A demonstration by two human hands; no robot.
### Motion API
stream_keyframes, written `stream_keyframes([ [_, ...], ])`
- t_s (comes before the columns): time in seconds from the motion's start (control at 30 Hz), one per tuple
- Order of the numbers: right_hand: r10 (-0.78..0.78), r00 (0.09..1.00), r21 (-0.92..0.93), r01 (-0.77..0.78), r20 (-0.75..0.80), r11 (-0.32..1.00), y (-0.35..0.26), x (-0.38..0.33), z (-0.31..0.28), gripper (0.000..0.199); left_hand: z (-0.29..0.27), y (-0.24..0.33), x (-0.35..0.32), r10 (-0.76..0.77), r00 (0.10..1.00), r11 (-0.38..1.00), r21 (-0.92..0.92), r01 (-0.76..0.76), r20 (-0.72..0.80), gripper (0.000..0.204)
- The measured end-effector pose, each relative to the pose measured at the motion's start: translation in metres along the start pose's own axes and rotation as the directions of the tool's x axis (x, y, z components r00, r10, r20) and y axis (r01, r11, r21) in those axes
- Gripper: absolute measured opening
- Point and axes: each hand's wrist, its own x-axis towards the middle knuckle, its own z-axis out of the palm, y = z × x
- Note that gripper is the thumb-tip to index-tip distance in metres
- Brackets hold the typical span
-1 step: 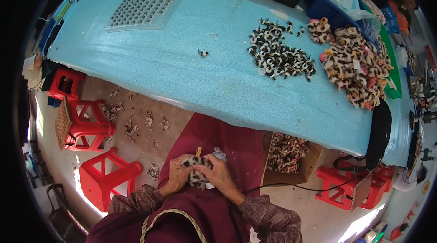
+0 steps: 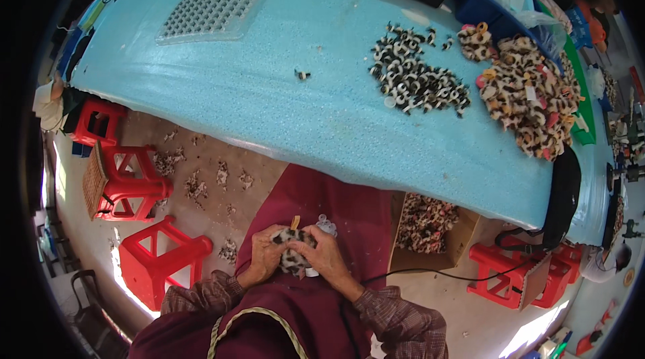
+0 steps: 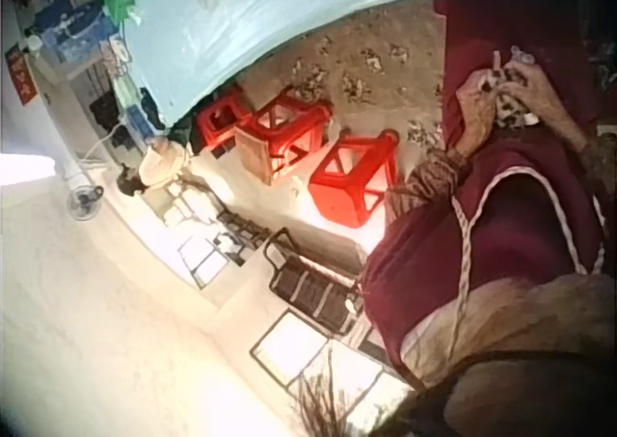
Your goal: The recorder is assembling components for leopard-print stuffed toys by attaching plastic eyes and other parts.
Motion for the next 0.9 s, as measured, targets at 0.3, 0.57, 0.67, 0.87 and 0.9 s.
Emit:
stream_keyframes([
  [0.3, 0.099, 0.995, 0.112, -0.096, -0.021, 0.989, -0.013, 0.004, 0.0, 0.023, 0.002, 0.006, 0.006, 0.076, 0.995, 0.968, 0.244, -0.06, -0.059, 0.017],
  [0.57, 0.28, 0.949, 0.682, -0.3, 0.143, 0.667, -0.004, -0.005, -0.022, 0.023, 0.0, 0.035, -0.003, -0.24, 0.969, 0.945, -0.218, 0.245, 0.051, 0.017],
  [0.67, 0.212, 0.959, 0.533, -0.282, 0.189, 0.798, 0.0, -0.009, -0.022, 0.021, 0.001, 0.037, -0.004, -0.219, 0.968, 0.946, -0.215, 0.241, 0.12, 0.018],
  [0.87, 0.054, 0.998, 0.46, -0.066, 0.04, 0.885, -0.007, -0.013, -0.015, 0.021, -0.006, 0.048, -0.008, -0.338, 0.875, 0.759, -0.449, 0.471, 0.346, 0.026],
  [0.9, 0.048, 0.999, 0.419, -0.041, -0.006, 0.907, -0.007, -0.013, -0.018, 0.018, -0.006, 0.053, -0.01, -0.406, 0.816, 0.657, -0.489, 0.574, 0.412, 0.029],
])
